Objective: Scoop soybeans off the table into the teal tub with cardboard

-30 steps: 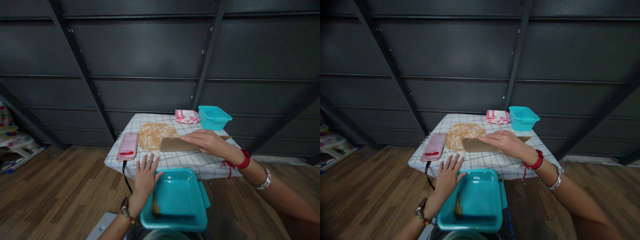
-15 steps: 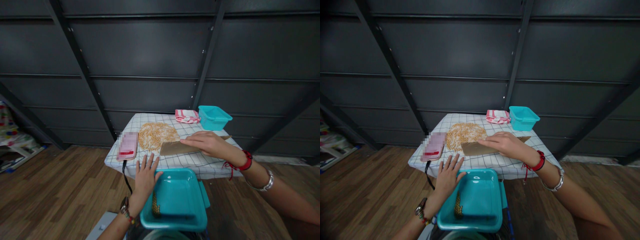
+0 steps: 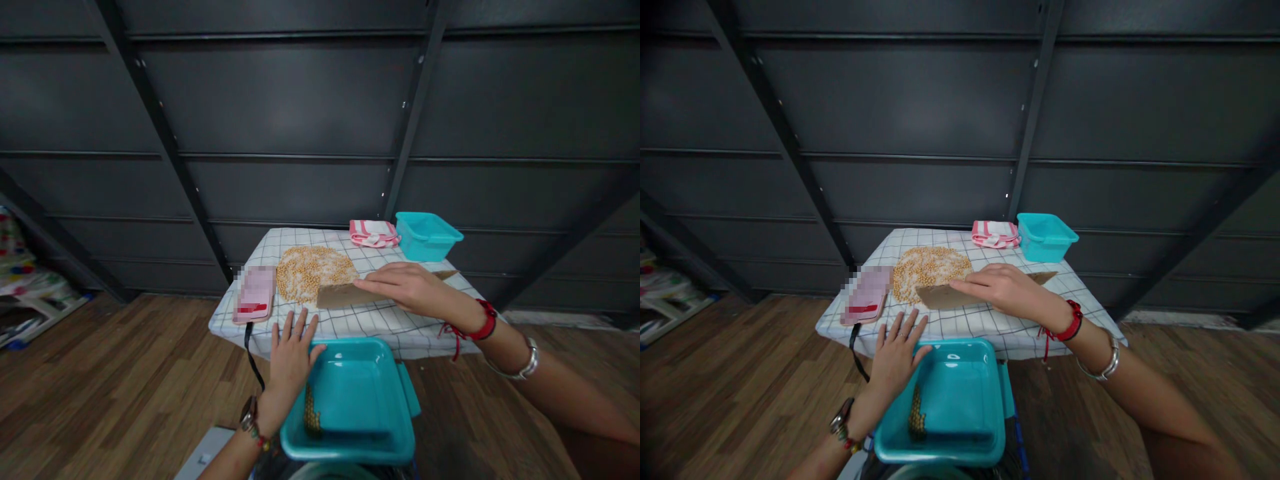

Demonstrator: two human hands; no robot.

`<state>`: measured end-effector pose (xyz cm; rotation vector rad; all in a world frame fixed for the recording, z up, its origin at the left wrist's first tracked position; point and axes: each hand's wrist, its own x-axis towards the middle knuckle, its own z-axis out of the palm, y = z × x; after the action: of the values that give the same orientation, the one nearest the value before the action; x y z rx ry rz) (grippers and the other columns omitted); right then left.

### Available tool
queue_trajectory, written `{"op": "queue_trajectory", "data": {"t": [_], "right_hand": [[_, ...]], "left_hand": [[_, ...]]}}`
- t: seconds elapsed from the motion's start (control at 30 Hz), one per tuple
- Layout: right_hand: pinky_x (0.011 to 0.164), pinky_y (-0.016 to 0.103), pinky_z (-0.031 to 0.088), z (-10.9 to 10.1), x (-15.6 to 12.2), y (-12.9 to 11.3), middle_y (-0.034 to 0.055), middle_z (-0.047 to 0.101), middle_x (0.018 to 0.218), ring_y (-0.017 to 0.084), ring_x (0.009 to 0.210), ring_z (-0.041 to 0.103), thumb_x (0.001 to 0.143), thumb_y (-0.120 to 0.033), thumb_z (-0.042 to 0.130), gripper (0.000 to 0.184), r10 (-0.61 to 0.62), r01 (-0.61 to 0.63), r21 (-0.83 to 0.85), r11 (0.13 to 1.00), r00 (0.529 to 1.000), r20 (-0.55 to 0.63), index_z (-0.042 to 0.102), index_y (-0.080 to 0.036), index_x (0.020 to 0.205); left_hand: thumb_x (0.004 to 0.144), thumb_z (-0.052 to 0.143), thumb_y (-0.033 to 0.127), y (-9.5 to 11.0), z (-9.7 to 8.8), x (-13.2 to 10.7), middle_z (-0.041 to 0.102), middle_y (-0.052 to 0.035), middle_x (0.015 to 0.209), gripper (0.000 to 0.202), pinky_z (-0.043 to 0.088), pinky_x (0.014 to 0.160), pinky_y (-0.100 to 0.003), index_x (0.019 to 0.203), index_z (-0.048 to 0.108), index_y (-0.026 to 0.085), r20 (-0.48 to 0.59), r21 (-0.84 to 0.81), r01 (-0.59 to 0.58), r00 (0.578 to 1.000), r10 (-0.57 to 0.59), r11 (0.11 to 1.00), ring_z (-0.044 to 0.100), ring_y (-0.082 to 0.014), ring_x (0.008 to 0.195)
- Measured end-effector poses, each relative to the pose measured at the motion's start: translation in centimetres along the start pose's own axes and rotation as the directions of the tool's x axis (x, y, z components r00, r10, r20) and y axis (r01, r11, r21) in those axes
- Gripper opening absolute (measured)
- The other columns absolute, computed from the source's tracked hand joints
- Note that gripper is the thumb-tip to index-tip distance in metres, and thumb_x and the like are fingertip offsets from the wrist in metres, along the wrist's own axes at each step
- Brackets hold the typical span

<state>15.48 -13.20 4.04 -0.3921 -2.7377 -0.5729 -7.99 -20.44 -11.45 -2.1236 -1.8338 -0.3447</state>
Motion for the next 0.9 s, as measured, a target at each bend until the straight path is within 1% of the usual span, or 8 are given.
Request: {"op": "queue_trajectory", "data": {"t": [0.1, 0.2, 0.4, 0.53, 0.6, 0.7, 0.8, 0.9], "right_hand": [[0.073, 0.035, 0.050, -0.2, 0.2, 0.0, 0.0077, 0.063, 0.107, 0.018, 0.090, 0.059, 0.084, -0.003, 0.035, 0.045, -0.005, 0.004, 0.031, 1.000, 1.000, 0.020, 0.045, -0.018, 0.126], [0.077, 0.035, 0.049, -0.5, 0.0, 0.0, 0.0066, 0.063, 0.106, 0.017, 0.092, 0.058, 0.081, -0.002, 0.036, 0.049, 0.014, -0.015, 0.056, 0.998, 1.000, 0.008, 0.045, -0.019, 0.126], [0.073, 0.031, 0.048, -1.3, -0.2, -0.4, 0.0059, 0.064, 0.101, 0.016, 0.088, 0.058, 0.082, -0.001, 0.032, 0.046, -0.093, 0.095, 0.093, 0.991, 0.995, -0.023, 0.045, -0.015, 0.124], [0.073, 0.031, 0.048, -1.6, 0.0, -0.7, 0.0059, 0.064, 0.101, 0.016, 0.087, 0.058, 0.080, 0.000, 0.030, 0.050, -0.111, 0.112, 0.101, 0.989, 0.994, -0.022, 0.044, -0.015, 0.125], [0.073, 0.032, 0.048, -1.5, 0.0, -0.7, 0.0055, 0.064, 0.102, 0.016, 0.086, 0.058, 0.081, -0.002, 0.032, 0.049, -0.098, 0.096, 0.109, 0.989, 0.995, 0.015, 0.043, -0.016, 0.126], [0.073, 0.032, 0.049, -1.0, 0.1, -0.1, 0.0056, 0.063, 0.105, 0.017, 0.088, 0.058, 0.082, -0.005, 0.037, 0.047, -0.023, 0.018, 0.091, 0.996, 0.998, 0.062, 0.043, -0.018, 0.126], [0.075, 0.034, 0.049, -0.3, -0.1, 0.9, 0.0065, 0.062, 0.109, 0.018, 0.091, 0.059, 0.078, -0.003, 0.041, 0.050, 0.065, -0.069, 0.042, 0.997, 0.994, 0.088, 0.045, -0.018, 0.126], [0.075, 0.034, 0.049, -0.1, -0.4, 1.6, 0.0071, 0.063, 0.107, 0.019, 0.090, 0.059, 0.075, -0.002, 0.044, 0.052, 0.107, -0.110, 0.025, 0.994, 0.990, 0.093, 0.046, -0.018, 0.125]], "left_hand": [[0.084, 0.038, 0.050, 0.0, 0.0, 0.0, 0.043, -0.0067, 0.135, 0.051, 0.032, 0.096, -0.055, 0.131, 0.035, 0.030, 0.010, 0.011, 0.001, 1.000, -0.001, 1.000, 0.036, -0.0310, 0.124], [0.084, 0.039, 0.050, 0.0, -0.1, 0.0, 0.043, -0.0062, 0.135, 0.051, 0.033, 0.095, -0.054, 0.130, 0.037, 0.030, 0.021, 0.025, 0.005, 1.000, -0.006, 1.000, 0.038, -0.0310, 0.123], [0.083, 0.042, 0.050, 0.1, -0.4, 0.1, 0.046, -0.0080, 0.133, 0.050, 0.034, 0.094, -0.055, 0.128, 0.042, 0.028, 0.016, 0.037, -0.004, 1.000, 0.004, 0.999, 0.040, -0.0315, 0.122], [0.081, 0.045, 0.049, 0.2, -0.6, 0.2, 0.049, -0.0087, 0.130, 0.050, 0.035, 0.094, -0.055, 0.126, 0.044, 0.027, 0.038, 0.050, -0.001, 0.999, -0.001, 0.999, 0.040, -0.0319, 0.121], [0.082, 0.045, 0.049, 0.2, -0.7, 0.2, 0.048, -0.0089, 0.131, 0.050, 0.035, 0.094, -0.056, 0.126, 0.044, 0.026, 0.047, 0.046, 0.000, 0.999, -0.002, 0.999, 0.040, -0.0323, 0.122], [0.081, 0.045, 0.050, 0.2, -0.6, 0.2, 0.045, -0.0077, 0.133, 0.051, 0.035, 0.093, -0.056, 0.127, 0.042, 0.027, 0.034, 0.040, 0.003, 0.999, -0.004, 0.999, 0.039, -0.0326, 0.122], [0.082, 0.045, 0.050, 0.1, -0.4, 0.2, 0.044, -0.0064, 0.134, 0.051, 0.036, 0.093, -0.056, 0.128, 0.041, 0.029, 0.016, 0.043, 0.000, 1.000, -0.001, 0.999, 0.040, -0.0326, 0.121], [0.082, 0.045, 0.049, 0.1, -0.3, 0.1, 0.044, -0.0060, 0.134, 0.051, 0.036, 0.093, -0.056, 0.128, 0.041, 0.029, 0.009, 0.049, -0.003, 1.000, 0.003, 0.999, 0.041, -0.0326, 0.121]]}}
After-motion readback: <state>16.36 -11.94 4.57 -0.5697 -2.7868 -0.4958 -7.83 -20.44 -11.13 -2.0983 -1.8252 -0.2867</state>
